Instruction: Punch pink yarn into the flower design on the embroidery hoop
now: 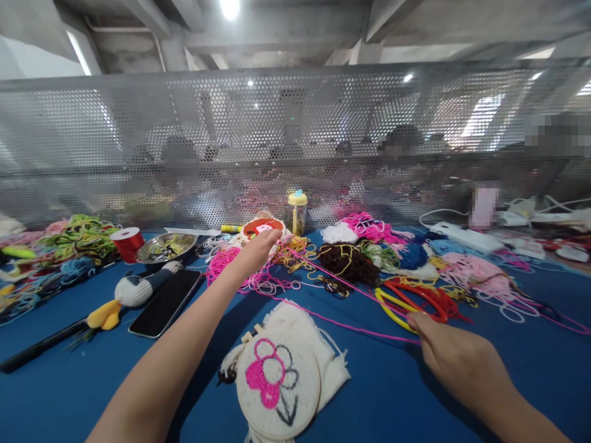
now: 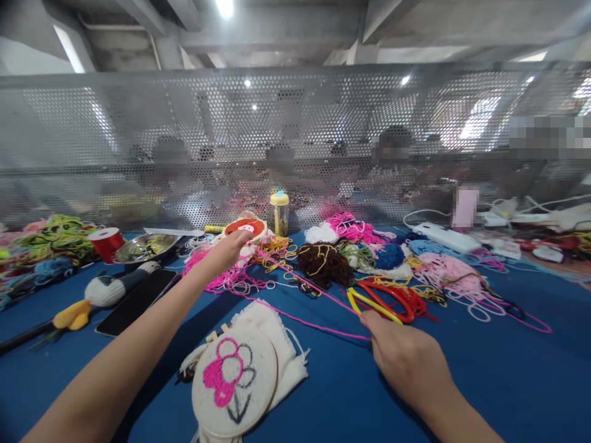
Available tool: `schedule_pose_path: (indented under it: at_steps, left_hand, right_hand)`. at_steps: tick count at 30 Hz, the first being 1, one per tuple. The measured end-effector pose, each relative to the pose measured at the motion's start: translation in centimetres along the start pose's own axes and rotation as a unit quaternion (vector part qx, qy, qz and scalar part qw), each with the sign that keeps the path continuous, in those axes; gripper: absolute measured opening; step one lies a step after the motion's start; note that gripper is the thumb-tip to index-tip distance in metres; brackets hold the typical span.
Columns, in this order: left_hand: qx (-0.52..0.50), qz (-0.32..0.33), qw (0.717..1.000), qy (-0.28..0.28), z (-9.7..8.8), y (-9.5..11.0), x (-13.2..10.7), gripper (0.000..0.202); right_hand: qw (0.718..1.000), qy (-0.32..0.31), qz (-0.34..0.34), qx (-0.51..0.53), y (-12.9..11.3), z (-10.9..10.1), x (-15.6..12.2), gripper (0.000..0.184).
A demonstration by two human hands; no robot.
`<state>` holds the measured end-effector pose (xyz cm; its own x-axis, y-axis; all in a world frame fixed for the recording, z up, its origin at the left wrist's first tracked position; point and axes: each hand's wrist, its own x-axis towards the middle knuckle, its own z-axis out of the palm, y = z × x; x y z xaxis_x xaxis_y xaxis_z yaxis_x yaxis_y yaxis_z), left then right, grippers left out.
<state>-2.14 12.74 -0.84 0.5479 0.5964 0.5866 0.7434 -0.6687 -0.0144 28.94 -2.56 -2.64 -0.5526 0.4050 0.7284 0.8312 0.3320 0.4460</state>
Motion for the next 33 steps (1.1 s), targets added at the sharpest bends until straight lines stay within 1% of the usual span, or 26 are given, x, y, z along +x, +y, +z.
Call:
schedule_pose_path:
  at_steps: [2,5,8,12,16,19,24,28,31,33]
  left_hand:
    - [0.035,0.017,0.999,-0.015,-0.2,0.1,0.0,0.034]
    - [0.084,0.036,0.995,-0.035,-0.2,0.5,-0.1,0.038]
    - [0.12,0.045,0.99,-0.051,-0.1,0.8,-0.1,0.043]
    - [0.145,0.066,0.985,-0.067,-0.1,1.2,0.0,0.041]
    - [0.15,0.094,0.981,-0.074,-0.2,1.8,0.1,0.035]
    - [0.144,0.12,0.979,-0.079,-0.2,2.7,0.3,0.032]
    - [0.129,0.157,0.976,-0.082,0.0,4.0,0.5,0.023]
    - [0.129,0.153,0.977,-0.076,0.2,3.8,0.5,0.021]
    - [0.133,0.146,0.978,-0.069,0.2,3.5,0.4,0.027]
    - [0.127,0.154,0.977,-0.07,0.3,3.3,0.4,0.03]
  right_hand:
    - [1.0,0.0,-0.015,-0.021,0.0,0.0,0.0,0.026]
    - [0.999,-0.015,-0.015,-0.045,0.0,0.0,-0.1,0.027]
    - [0.999,-0.023,-0.007,-0.045,0.0,0.1,-0.2,0.026]
    - [0.999,-0.024,0.003,-0.037,0.1,0.2,-0.3,0.026]
    - [0.999,-0.023,-0.012,-0.035,-0.1,0.2,-0.2,0.03]
    - [0.999,-0.017,-0.023,-0.035,-0.3,0.3,-0.2,0.029]
    - [1.0,-0.013,-0.009,-0.023,-0.3,0.4,-0.3,0.028]
    - [1.0,-0.021,-0.009,-0.006,-0.2,0.3,-0.3,0.029]
    - [1.0,-0.019,-0.018,0.0,-0.2,0.4,-0.3,0.029]
    - [1.0,-0.02,-0.019,-0.001,-0.2,0.5,-0.4,0.029]
